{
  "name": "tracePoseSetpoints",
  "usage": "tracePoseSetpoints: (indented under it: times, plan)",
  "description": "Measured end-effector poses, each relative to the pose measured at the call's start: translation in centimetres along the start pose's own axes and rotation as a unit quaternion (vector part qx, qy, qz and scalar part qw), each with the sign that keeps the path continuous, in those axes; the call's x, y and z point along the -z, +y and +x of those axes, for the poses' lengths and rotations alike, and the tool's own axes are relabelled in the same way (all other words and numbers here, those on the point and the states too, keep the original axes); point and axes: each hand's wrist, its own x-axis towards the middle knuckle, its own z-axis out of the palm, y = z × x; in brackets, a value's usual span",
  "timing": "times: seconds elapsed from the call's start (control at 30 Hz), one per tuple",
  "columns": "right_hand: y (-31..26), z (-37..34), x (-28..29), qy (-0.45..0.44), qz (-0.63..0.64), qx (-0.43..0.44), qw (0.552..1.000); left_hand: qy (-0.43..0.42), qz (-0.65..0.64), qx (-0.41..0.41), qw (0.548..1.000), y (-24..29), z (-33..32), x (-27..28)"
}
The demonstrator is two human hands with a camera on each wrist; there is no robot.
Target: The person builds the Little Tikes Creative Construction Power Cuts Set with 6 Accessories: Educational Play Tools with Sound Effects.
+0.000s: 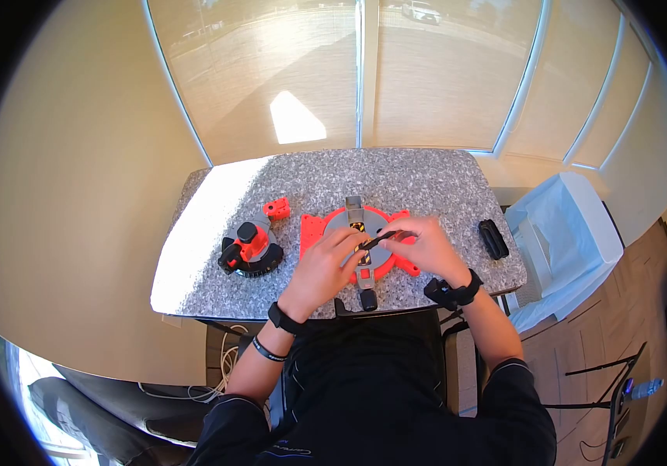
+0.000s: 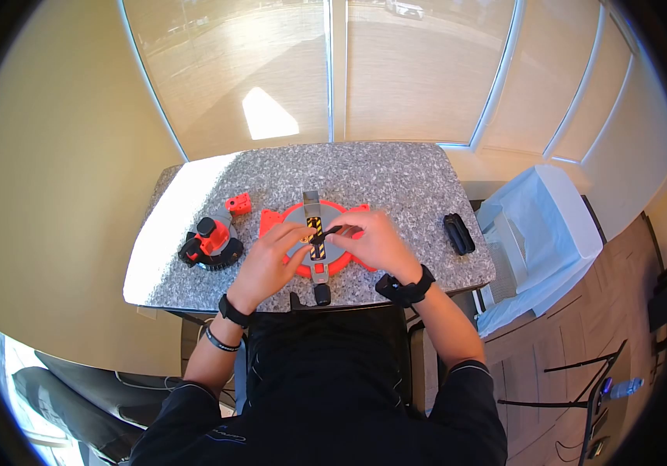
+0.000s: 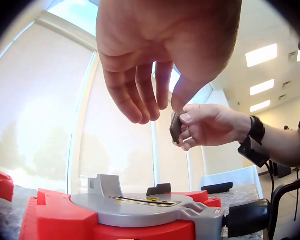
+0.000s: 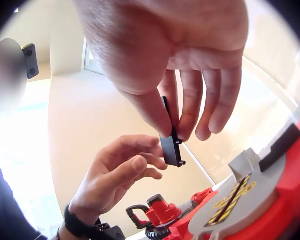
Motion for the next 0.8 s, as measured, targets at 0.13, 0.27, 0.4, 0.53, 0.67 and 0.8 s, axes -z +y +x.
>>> tracePoseSetpoints:
  times: [0.13, 0.27, 0.4, 0.53, 0.67, 0.8]
  plan:
    - [-0.2, -0.1, -1.0, -0.006, 0.015, -0.004, 1.000, -0.017, -0.031, 0.011, 0.999, -0.2, -0.1, 0.0]
    - [0.1, -0.1, -1.7, -0.003, 0.012, 0.027, 1.000, -0.020, -0.046, 0.019, 0.999, -1.0, -0.4, -0.3]
    - [0.0, -0.1, -2.0, -0.001, -0.003, 0.040, 0.999, -0.011, -0.043, 0.030, 0.999, -1.7, -0.3, 0.0]
    - [0.7, -0.6, -1.7, -0.009, -0.015, 0.021, 1.000, 0.001, -0.012, 0.029, 0.999, -2.7, -0.1, 0.7]
    - [1.5, -1.7, -1.1, -0.011, -0.173, 0.041, 0.984, -0.004, 0.012, 0.062, 0.998, -3.9, 0.1, 1.4]
    - [2.8, -2.7, -0.7, -0.044, -0.208, 0.031, 0.977, -0.002, 0.037, 0.063, 0.997, -6.2, 0.0, 1.8]
